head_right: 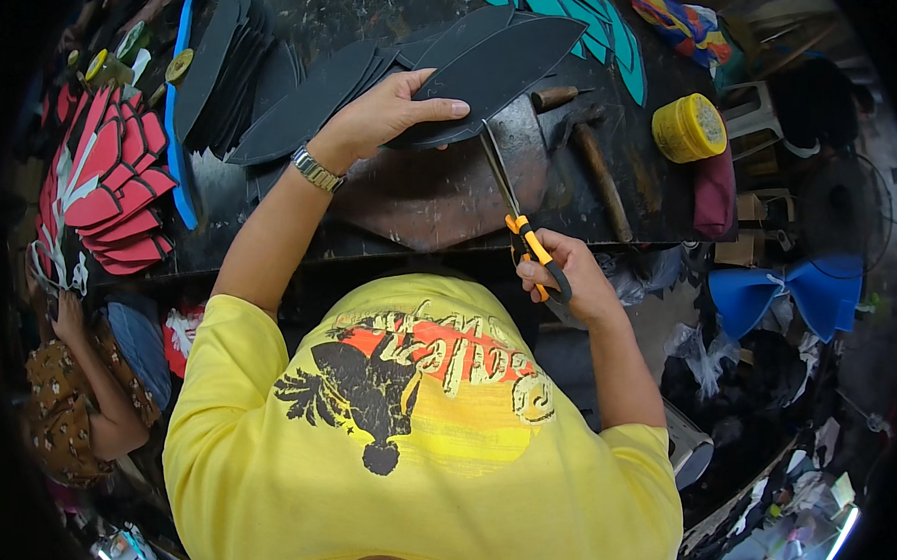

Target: The person uses shears to trim the edges of black and teal leaf-shaped leather pieces on a workbench. They then use a small chisel-like tool to score or emboss the surface of a teal piece. Finished pieces are set aside on the bench.

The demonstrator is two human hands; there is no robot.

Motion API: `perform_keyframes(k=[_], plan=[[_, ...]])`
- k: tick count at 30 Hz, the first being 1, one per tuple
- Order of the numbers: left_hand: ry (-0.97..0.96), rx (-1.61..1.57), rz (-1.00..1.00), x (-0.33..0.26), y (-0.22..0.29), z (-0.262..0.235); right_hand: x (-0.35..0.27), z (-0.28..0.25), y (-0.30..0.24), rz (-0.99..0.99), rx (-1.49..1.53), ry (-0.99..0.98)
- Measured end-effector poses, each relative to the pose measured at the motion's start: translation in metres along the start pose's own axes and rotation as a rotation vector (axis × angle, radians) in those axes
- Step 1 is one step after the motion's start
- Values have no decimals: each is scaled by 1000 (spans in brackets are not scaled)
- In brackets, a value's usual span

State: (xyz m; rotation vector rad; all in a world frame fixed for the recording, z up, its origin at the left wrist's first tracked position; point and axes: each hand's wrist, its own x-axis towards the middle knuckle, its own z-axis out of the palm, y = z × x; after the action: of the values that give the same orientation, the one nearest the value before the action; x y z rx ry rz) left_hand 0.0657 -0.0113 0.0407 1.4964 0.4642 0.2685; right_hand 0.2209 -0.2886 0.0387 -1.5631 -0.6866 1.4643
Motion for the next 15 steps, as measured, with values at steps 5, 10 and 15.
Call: perform_keyframes(k=[5,10,15], plan=[[-33,-43,30,-10,4,-3,0,-7,-2,5,-40,-33],[-33,27,29,-15,7,-6,0,-11,-5,18,-37,-61],[-57,24,30,-21,14,-8,-1,-12,-6,20,-8,-94]])
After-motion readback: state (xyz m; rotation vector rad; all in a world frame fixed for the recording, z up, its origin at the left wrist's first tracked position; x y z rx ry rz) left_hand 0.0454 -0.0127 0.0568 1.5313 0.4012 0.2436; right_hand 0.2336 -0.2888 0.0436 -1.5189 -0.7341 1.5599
